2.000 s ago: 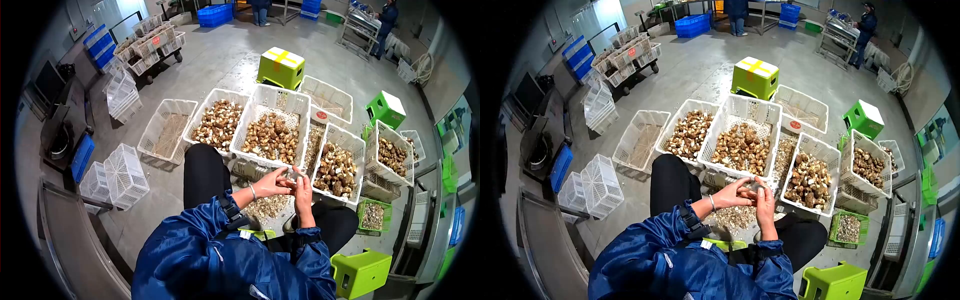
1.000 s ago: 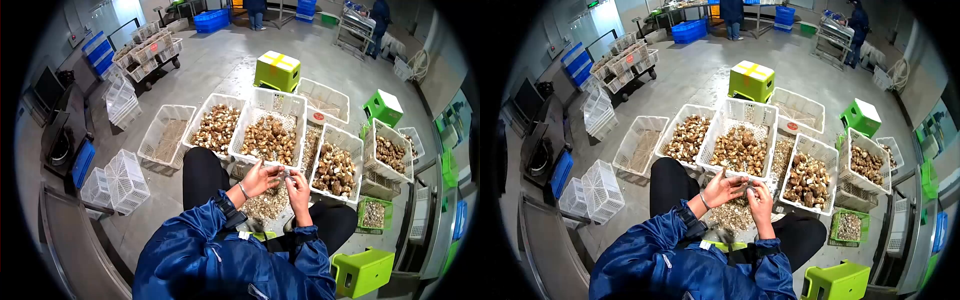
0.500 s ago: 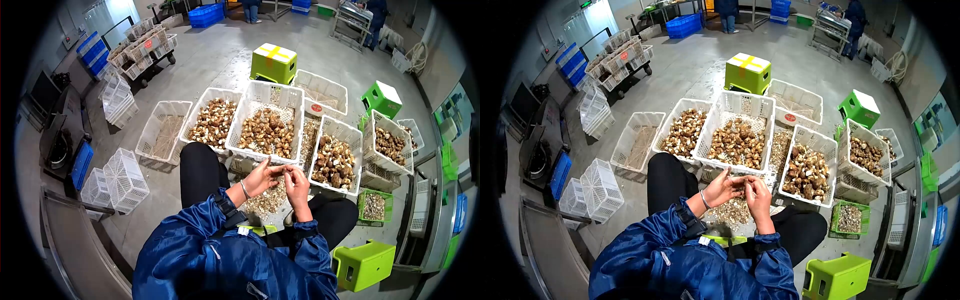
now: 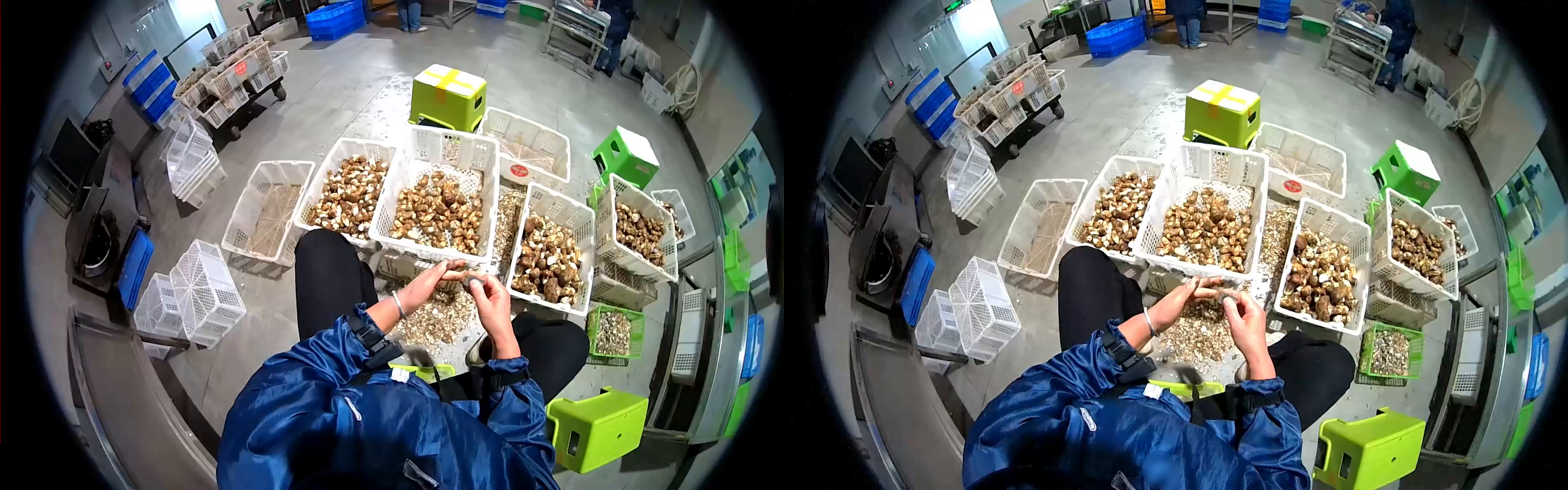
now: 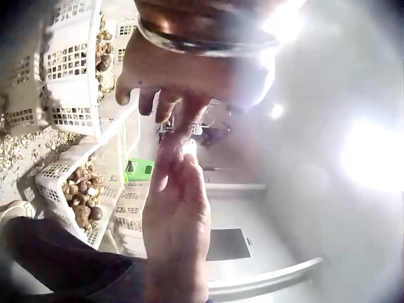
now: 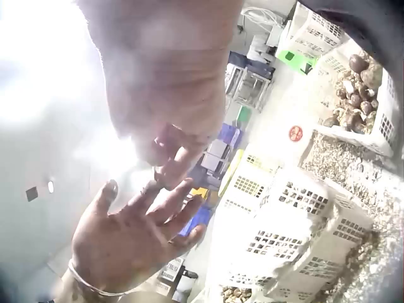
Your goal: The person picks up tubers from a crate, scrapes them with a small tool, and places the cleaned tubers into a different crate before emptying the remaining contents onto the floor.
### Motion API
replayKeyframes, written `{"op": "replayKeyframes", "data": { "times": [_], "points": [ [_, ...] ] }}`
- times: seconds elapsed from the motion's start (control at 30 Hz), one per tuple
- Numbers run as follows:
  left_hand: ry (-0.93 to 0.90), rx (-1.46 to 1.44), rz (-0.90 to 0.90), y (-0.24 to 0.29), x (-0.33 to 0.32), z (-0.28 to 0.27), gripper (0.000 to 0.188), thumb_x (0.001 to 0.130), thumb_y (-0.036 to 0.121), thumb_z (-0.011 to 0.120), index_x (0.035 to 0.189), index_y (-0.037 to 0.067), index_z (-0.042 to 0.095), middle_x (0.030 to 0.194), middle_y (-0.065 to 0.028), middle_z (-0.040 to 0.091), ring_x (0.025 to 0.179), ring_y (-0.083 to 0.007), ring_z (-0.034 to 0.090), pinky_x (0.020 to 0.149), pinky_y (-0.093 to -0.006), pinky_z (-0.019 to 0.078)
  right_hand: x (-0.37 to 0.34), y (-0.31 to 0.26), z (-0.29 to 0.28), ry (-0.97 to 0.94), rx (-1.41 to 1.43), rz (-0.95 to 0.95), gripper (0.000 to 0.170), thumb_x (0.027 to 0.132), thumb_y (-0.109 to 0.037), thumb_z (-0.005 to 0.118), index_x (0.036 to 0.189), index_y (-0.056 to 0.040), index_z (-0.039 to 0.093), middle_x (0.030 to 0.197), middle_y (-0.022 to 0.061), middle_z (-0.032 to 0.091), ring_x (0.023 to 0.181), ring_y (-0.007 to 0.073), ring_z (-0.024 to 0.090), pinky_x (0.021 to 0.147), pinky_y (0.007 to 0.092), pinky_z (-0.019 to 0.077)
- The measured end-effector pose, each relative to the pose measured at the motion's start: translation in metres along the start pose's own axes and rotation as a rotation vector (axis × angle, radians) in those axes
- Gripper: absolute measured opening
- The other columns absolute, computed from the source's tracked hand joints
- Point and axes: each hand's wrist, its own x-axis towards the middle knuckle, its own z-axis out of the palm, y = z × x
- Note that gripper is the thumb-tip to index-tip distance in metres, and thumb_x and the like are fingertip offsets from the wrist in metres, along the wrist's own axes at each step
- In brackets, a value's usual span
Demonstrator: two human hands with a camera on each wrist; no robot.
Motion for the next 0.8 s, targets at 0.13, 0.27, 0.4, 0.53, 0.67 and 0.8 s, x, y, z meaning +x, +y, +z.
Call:
{"op": "replayKeyframes", "data": {
  "times": [0.13,0.27,0.4,0.53,0.67,0.8],
  "points": [
    [0.06,0.594,0.214,0.003,0.0,0.001,0.066,0.104,0.051,0.023,0.145,0.001,0.038,0.146,-0.0129,0.044,0.134,-0.0254,0.043,0.113,-0.0392,0.0307,-0.001,0.009,0.005,-0.014,-0.001,-0.053,0.012,0.095,-0.01,0.06,0.097,0.001,0.065,0.104,0.0021,0.065,0.076,0.0036,0.052,0.068,0.0201,0.0441],
    [0.039,-0.102,-0.003,-0.012,0.007,0.001,0.07,0.105,0.049,0.017,0.124,-0.001,0.062,0.148,-0.0073,0.044,0.133,-0.0216,0.043,0.112,-0.0363,0.0306,0.003,0.014,0.002,0.032,0.174,0.013,0.013,0.095,-0.013,0.062,0.101,-0.0016,0.067,0.084,-0.0021,0.064,0.071,0.0032,0.054,0.064,0.0199,0.0433],
    [-0.021,-0.404,-0.076,0.005,-0.001,-0.003,0.067,0.105,0.051,0.019,0.132,0.002,0.055,0.144,-0.0065,0.049,0.13,-0.0194,0.045,0.11,-0.0347,0.0308,0.003,0.013,0.003,0.121,0.117,-0.042,0.013,0.094,-0.012,0.063,0.095,0.0003,0.066,0.091,0.0031,0.068,0.081,0.0075,0.061,0.07,0.0234,0.0479],
    [0.108,-0.218,-0.013,0.015,-0.002,0.002,0.044,0.103,0.029,0.046,0.139,0.002,0.045,0.128,-0.0075,0.059,0.117,-0.0141,0.055,0.097,-0.0297,0.045,-0.002,-0.016,0.0,0.14,-0.373,-0.386,0.011,0.084,-0.01,0.071,0.082,-0.0022,0.063,0.131,0.0177,0.058,0.12,0.0326,0.057,0.099,0.0401,0.0442],
    [0.11,-0.448,-0.051,0.042,-0.007,0.01,0.063,0.098,0.021,0.058,0.148,0.0,0.026,0.125,-0.012,0.06,0.102,-0.0109,0.059,0.087,-0.023,0.0487,-0.001,-0.009,-0.003,0.052,-0.016,-0.166,0.022,0.088,-0.01,0.069,0.075,-0.0007,0.055,0.141,0.0152,0.049,0.129,0.026,0.047,0.104,0.0363,0.0371],
    [0.173,-0.502,-0.047,0.033,0.003,0.017,0.065,0.094,0.014,0.065,0.146,-0.002,0.029,0.118,-0.0114,0.061,0.1,-0.0122,0.061,0.082,-0.0238,0.05,0.002,0.001,-0.004,0.002,0.166,-0.108,0.02,0.089,-0.014,0.07,0.077,-0.0017,0.059,0.139,0.0126,0.05,0.119,0.0185,0.051,0.089,0.0301,0.043]
  ]
}}
